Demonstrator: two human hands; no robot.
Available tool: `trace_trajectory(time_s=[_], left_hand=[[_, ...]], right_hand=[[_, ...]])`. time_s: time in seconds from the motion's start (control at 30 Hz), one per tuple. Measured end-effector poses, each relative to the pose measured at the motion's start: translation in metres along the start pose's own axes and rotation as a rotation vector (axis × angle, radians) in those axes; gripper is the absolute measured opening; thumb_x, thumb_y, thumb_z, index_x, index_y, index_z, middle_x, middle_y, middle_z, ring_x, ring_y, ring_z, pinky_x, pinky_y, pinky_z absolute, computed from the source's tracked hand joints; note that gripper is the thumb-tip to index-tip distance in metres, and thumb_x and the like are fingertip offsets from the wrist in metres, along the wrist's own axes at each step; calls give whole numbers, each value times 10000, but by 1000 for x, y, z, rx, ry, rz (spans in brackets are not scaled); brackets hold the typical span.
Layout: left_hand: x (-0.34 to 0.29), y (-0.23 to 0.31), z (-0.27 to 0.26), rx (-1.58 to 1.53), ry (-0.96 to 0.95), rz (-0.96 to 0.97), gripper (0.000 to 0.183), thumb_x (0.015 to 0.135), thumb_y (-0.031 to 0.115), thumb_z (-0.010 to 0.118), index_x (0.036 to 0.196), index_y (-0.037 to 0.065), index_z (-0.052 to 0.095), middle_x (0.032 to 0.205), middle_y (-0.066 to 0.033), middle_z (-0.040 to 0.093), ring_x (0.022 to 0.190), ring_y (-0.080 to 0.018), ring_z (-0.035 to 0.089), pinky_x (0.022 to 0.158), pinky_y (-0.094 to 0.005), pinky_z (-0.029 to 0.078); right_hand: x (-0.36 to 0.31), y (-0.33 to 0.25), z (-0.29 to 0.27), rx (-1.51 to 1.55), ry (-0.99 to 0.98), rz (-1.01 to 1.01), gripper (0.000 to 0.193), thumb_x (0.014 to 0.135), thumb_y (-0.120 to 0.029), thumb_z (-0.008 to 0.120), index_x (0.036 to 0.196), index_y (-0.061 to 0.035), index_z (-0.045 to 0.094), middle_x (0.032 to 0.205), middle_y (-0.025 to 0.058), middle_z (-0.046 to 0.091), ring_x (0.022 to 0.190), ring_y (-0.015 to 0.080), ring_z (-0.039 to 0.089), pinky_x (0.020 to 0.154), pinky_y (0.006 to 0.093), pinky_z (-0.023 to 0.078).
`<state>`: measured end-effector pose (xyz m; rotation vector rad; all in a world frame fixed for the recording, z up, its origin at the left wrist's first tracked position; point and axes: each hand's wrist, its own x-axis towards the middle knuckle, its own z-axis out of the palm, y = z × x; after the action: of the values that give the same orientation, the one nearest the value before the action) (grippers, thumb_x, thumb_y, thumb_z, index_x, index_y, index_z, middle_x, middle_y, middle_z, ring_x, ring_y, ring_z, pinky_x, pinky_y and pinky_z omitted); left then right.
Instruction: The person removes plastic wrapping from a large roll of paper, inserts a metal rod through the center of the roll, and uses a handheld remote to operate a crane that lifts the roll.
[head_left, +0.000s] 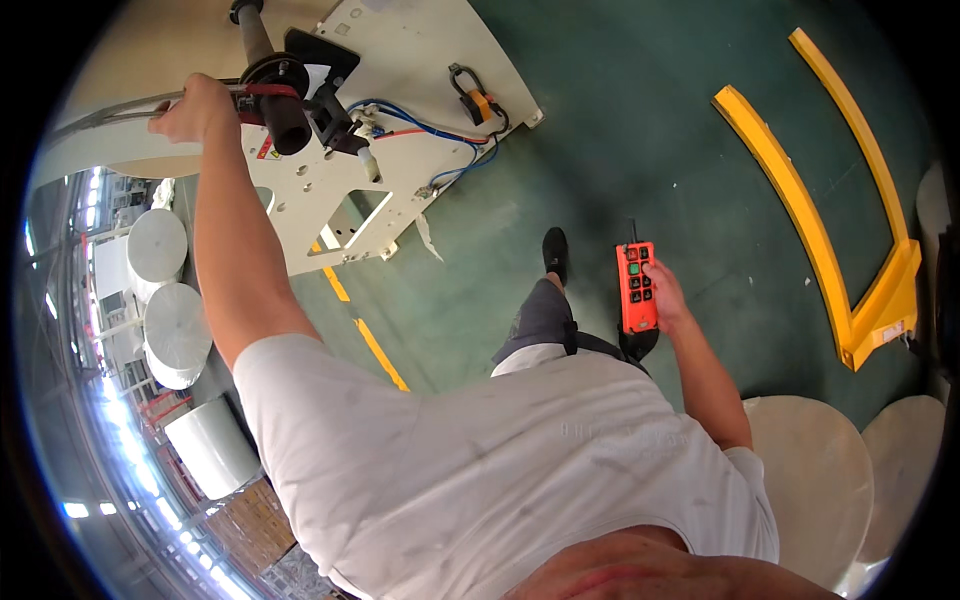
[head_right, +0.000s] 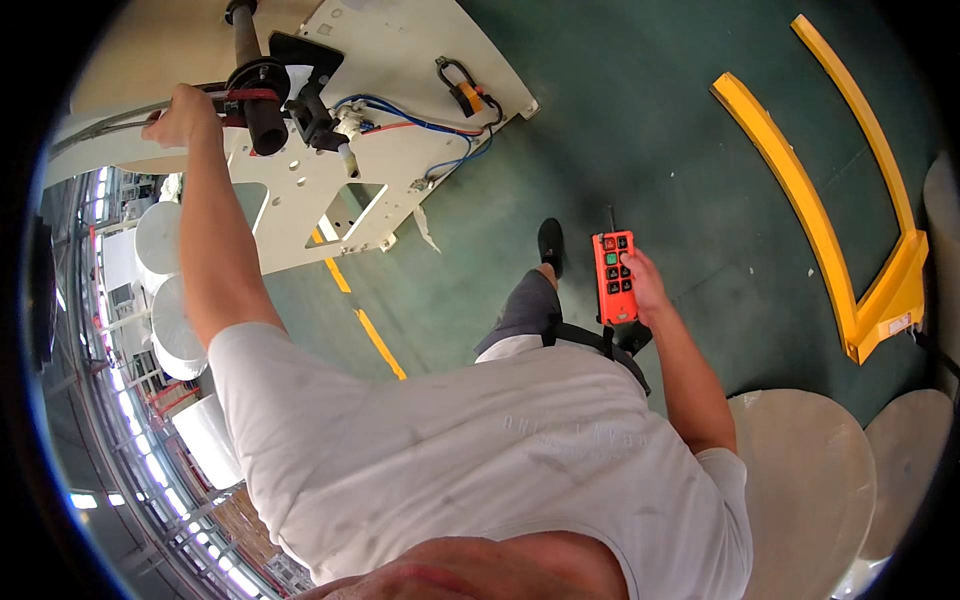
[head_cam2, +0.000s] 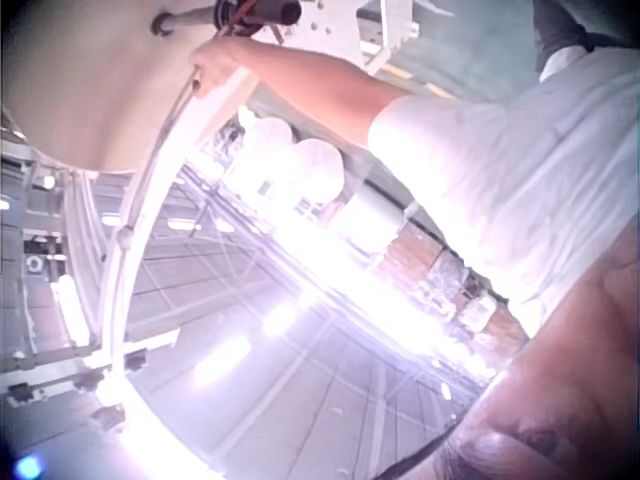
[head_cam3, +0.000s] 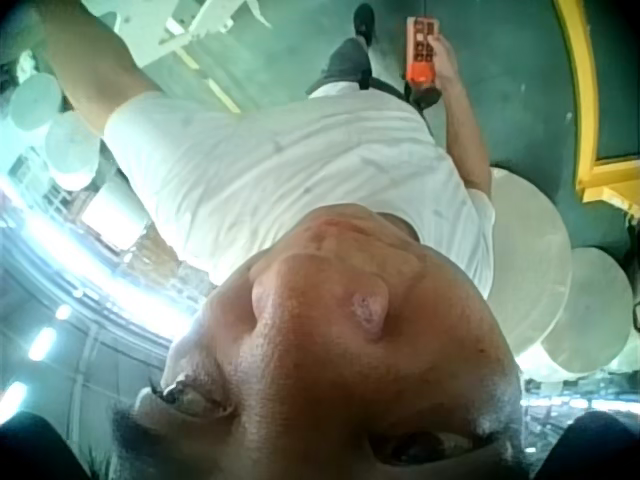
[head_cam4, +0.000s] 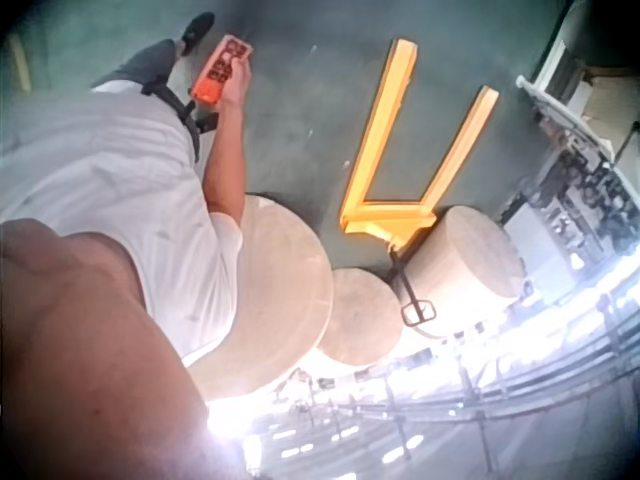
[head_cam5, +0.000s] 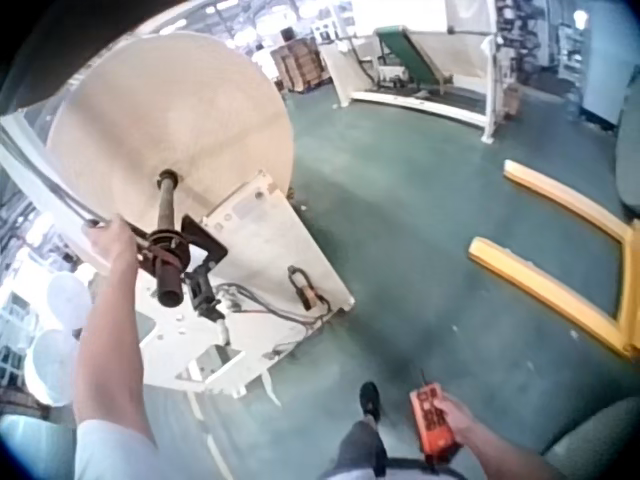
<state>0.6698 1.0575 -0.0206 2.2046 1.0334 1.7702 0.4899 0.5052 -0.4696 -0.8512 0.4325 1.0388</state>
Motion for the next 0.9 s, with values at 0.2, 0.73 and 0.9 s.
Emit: trace_trajectory(time_s=[0.2,0.73,0.9], left_hand=[[-12,-46,-17,-306,-151,175,419,757,76,725,1091,-101,543,1000,-201,653,821,-256,646,760,-373,554],[-44,-77,-118,-1089,-710,-214,278,833,-61,680,965,71,473,751,-32,449,601,-126,428,578,-319,407],[-20,-88,-162,-1395,-787,-328,291,783,-15,642,951,78,422,650,-6,388,494,-112,313,475,-297,287]], right_hand=[[2,14,-11,-1,207,60,258,1063,-250,508,1224,-88,627,983,7,701,829,117,683,749,309,579],[124,-98,161,-324,14,-154,198,1038,-193,562,1178,-66,621,980,13,687,851,103,671,774,301,570],[182,-153,182,-304,-23,-124,168,1040,-163,547,1164,-71,614,970,8,681,845,99,668,767,297,567]])
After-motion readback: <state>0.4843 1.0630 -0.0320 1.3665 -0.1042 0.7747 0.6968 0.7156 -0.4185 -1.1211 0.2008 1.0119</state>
